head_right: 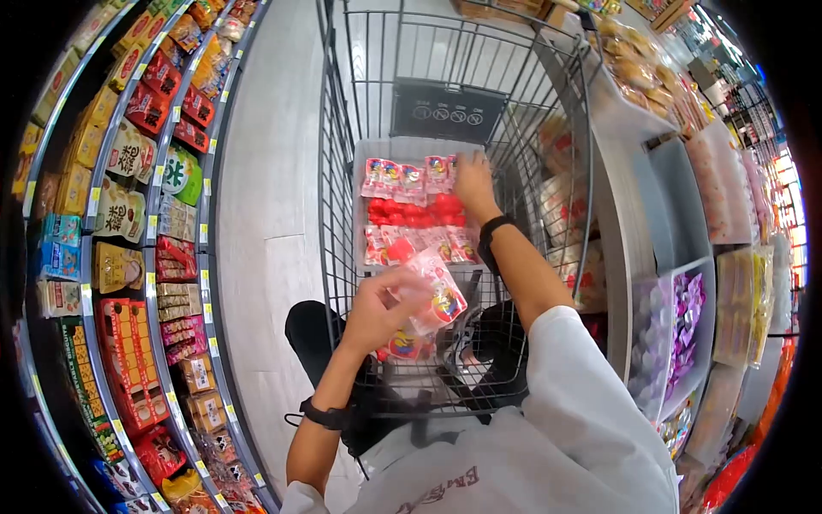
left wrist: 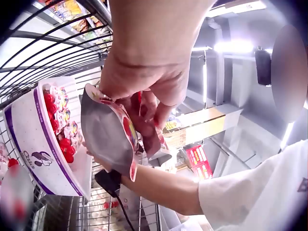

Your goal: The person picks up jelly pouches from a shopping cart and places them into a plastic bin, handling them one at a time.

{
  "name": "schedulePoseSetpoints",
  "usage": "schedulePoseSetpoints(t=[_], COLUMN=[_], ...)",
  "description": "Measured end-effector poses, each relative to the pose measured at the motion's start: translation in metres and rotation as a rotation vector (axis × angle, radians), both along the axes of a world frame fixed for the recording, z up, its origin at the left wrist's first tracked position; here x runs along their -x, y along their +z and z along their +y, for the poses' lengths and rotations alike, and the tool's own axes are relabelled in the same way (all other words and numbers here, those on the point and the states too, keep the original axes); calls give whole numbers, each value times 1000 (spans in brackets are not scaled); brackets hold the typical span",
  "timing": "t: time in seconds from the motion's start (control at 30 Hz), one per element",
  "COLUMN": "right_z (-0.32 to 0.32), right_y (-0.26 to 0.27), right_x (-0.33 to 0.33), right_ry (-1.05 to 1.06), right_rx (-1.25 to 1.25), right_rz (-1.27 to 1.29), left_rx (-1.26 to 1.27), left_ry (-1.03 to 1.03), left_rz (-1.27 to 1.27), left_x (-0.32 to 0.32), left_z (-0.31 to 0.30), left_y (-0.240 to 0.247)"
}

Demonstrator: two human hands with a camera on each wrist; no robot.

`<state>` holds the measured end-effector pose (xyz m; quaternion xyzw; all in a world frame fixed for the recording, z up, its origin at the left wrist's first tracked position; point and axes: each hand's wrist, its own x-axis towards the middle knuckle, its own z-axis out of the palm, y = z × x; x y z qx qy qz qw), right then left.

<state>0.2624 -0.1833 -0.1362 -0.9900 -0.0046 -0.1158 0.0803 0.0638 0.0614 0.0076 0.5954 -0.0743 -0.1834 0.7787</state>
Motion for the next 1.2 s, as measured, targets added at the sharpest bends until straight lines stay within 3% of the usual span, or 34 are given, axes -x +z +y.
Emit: schedulePoseSetpoints(t=[0.07, 0.17, 0.27, 0.3, 0.33, 0.37, 0.4, 0.47, 0.53, 0.6, 0.63, 0.67, 0.73, 0.8, 0.87, 0.93, 0.97, 1.0, 1.03, 1.07, 1.1, 1.17, 1.2], right_z=[0, -4, 4, 23, 43, 49, 53, 63, 62, 56, 54, 52, 51, 53, 58, 71, 86, 95, 102, 107, 111, 116, 114], right_y=[-14, -49, -39, 32, 106, 145, 164, 167, 159, 154, 142, 133, 116, 88, 65, 21, 7, -12, -26, -33, -29, -20, -10], right_x=[-6, 3, 1, 18, 34, 49, 65, 91, 95, 91, 90, 88, 82, 74, 66, 60, 62, 69, 71, 72, 75, 82, 81], right_ry=[85, 264, 182, 212, -72, 61, 197, 666, 587, 370, 344, 350, 311, 198, -98, -104, -61, 41, 225, 398, 397, 402, 401], right_rx=[39, 49, 11, -695, -1318, -1258, -1192, -766, -809, -1046, -1146, -1144, -1365, -1464, -1674, -1442, -1195, -1258, -1016, -767, -772, -342, -343], right_rz=[96, -53, 48, 503, 869, 1055, 1239, 1059, 1010, 1082, 1024, 1029, 935, 797, 542, 547, 552, 529, 421, 312, 312, 139, 139], left_rx=[-42, 23, 11, 23, 36, -73, -76, 60, -50, 3, 58, 58, 45, 3, 12, 18, 71, 125, 128, 125, 190, 255, 253], left_ry=[51, 35, -15, 43, 92, 98, 90, 121, 108, 109, 31, 39, 252, 253, 189, 171, 191, 211, 227, 223, 222, 227, 227], left_rz=[-103, 17, 48, -21, -90, -234, -222, 34, -28, 52, 223, 224, 47, 133, 195, 184, 196, 209, 211, 213, 195, 200, 199], left_x=[-3, -8, -11, -10, -10, -11, -10, -11, -13, -13, -13, -12, -11, -11, -10, -11, -13, -13, -14, -13, -15, -14, -14], left_z=[2, 7, 9, 6, 3, 2, 1, -2, 1, 3, 9, 7, -2, 3, 8, 7, 5, 3, 5, 4, 6, 8, 8], left_y=[-12, -14, -14, -14, -15, -31, -28, -14, -12, -1, 4, 2, -6, -9, -19, -21, -24, -25, -20, -24, -26, -29, -28])
